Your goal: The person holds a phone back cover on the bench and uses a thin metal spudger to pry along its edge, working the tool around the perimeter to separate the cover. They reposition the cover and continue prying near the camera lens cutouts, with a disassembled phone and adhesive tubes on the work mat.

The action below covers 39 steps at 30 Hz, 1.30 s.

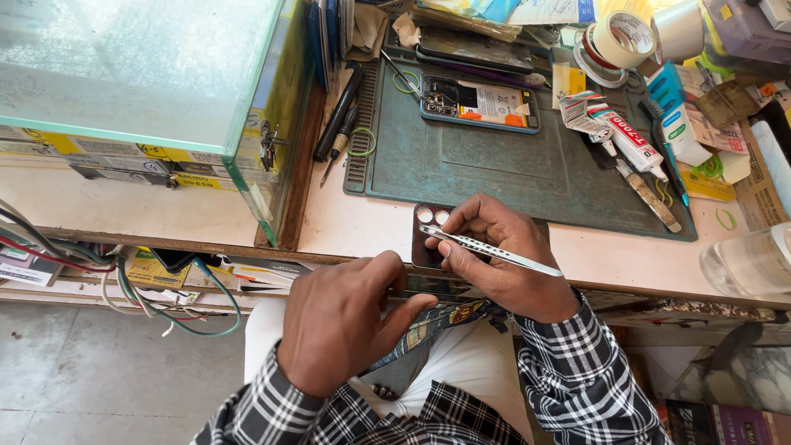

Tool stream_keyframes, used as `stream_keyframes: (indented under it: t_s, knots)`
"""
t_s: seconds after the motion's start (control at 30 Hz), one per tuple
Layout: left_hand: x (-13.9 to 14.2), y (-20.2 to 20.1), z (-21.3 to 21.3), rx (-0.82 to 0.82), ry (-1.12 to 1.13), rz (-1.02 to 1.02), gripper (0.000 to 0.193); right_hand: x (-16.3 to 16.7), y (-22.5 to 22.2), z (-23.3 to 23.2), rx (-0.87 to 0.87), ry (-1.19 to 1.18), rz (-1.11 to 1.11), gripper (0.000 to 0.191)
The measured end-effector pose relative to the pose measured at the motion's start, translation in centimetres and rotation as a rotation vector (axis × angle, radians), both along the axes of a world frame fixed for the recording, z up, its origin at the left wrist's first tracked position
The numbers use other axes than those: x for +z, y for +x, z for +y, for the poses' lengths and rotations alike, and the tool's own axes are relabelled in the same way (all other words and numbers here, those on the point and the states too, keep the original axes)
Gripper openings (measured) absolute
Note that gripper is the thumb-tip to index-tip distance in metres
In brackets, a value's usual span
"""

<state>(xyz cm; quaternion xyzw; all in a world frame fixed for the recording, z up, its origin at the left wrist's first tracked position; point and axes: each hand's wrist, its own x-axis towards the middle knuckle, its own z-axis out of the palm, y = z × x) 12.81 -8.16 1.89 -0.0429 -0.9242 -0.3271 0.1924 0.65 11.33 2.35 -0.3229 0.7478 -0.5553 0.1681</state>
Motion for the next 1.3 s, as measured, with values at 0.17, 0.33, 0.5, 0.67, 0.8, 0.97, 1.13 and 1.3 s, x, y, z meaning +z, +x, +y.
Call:
stream_keyframes:
  t_s: [0.17, 0.33, 0.5, 0.67, 0.8, 0.97, 1.13, 1.3]
  knots:
    - [-1.7, 1.0, 0.4, 0.044, 0.002, 0.255, 0.028, 0.9, 0.7, -0.6, -0.056, 0.136, 0.090, 0.014]
    - [-4.2, 0.2, -0.1, 0.120, -0.088, 0.360, 0.032, 1.5, 1.3, -0.9, -0.072, 0.199, 0.281, 0.012]
    - [-6.7, -0.5, 0.0, 0.163, -0.159, 0.468, 0.036, 0.1, 0.5, -1.9, -0.040, 0.041, 0.508, 0.011]
    - [-9.2, -1.0, -0.3, 0.222, -0.194, 0.474, 0.032, -1.3, 0.1, -2.5, -0.066, 0.048, 0.433, 0.010]
    - [-10.7, -2.0, -0.2, 0.268, -0.173, 0.500, 0.029, -1.7, 0.0, -2.9, -0.029, 0.042, 0.395, 0.010]
    - [-11.9, -2.8, -0.3, 0.258, -0.106, 0.477, 0.031, -1.9, -0.1, -3.2, -0.038, 0.107, 0.506, 0.012]
    - [-12.3, -3.4, -0.1, 0.254, -0.052, 0.464, 0.034, -2.0, -0.4, -3.7, -0.038, 0.120, 0.554, 0.013]
    - [-12.2, -3.8, 0.1, 0.261, -0.041, 0.468, 0.033, -2.2, -0.6, -3.7, -0.060, 0.137, 0.631, 0.015]
